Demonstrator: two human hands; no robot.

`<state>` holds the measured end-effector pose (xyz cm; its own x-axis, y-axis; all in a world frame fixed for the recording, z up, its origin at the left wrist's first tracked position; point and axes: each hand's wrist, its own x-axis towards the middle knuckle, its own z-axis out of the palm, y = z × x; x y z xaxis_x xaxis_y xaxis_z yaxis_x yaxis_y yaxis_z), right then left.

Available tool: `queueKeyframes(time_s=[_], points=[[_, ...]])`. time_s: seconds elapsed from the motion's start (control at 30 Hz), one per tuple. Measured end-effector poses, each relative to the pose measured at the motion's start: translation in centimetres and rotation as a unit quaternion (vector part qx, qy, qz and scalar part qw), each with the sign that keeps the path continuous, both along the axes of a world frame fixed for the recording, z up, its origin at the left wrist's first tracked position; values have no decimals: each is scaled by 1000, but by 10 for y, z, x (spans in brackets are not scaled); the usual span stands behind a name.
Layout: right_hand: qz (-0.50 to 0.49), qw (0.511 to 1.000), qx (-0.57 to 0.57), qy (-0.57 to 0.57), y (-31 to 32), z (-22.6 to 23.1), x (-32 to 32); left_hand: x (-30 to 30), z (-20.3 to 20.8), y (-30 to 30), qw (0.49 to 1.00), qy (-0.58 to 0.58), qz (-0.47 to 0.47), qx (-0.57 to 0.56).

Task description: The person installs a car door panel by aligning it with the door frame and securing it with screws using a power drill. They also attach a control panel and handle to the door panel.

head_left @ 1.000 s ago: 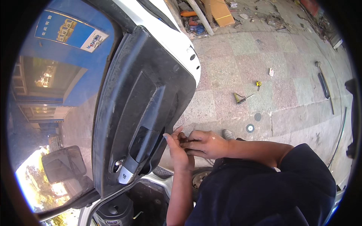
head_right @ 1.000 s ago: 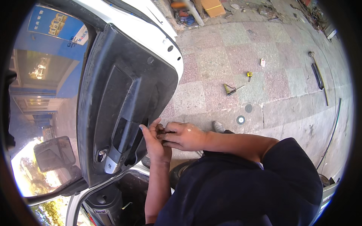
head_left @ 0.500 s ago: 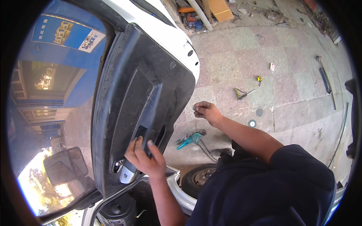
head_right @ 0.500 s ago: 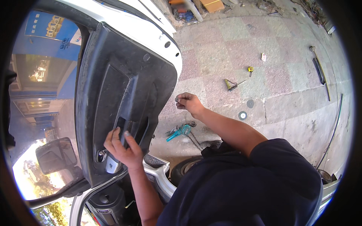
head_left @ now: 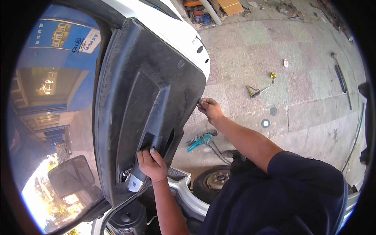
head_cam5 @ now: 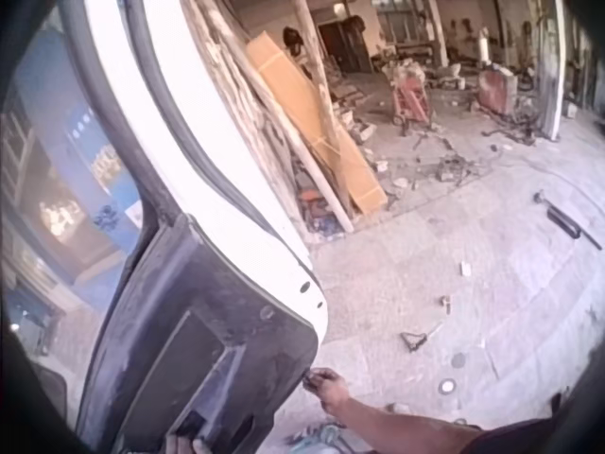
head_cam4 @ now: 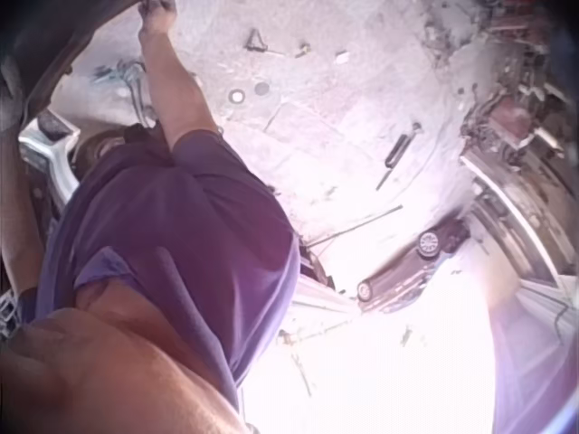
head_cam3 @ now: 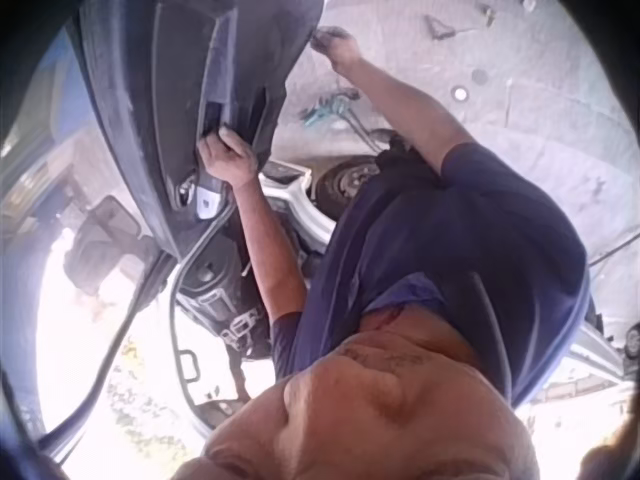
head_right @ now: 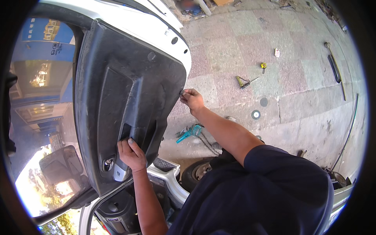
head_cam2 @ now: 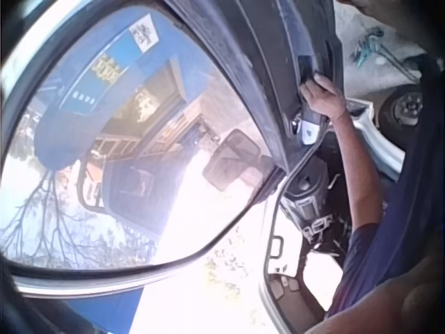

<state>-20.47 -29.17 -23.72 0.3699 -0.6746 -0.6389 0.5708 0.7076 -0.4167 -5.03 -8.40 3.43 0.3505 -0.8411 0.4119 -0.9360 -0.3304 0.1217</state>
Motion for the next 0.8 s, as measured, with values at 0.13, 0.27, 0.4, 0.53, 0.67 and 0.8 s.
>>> queueKeyframes(time_s=[0.13, 0.27, 0.4, 0.53, 0.67, 0.8], points=[[-31, 999, 14, 2, 1, 2, 12, -2, 1, -6, 1000, -1, -3, -11], [-34, 999, -4, 26, 3, 9, 18, 0, -2, -1, 1000, -6, 7, 0], [-52, 998, -11, 14, 2, 6, 19, 1, -3, -5, 1000, -13, -2, -9], [-64, 998, 12, -17, 3, 11, 16, 0, -3, -3, 1000, -15, -1, -10], [-63, 998, 12, -15, 4, 14, 14, -1, -3, -6, 1000, -14, -2, -13], [-69, 997, 9, -14, 7, 19, 13, 1, -4, -3, 1000, -13, -4, -17]])
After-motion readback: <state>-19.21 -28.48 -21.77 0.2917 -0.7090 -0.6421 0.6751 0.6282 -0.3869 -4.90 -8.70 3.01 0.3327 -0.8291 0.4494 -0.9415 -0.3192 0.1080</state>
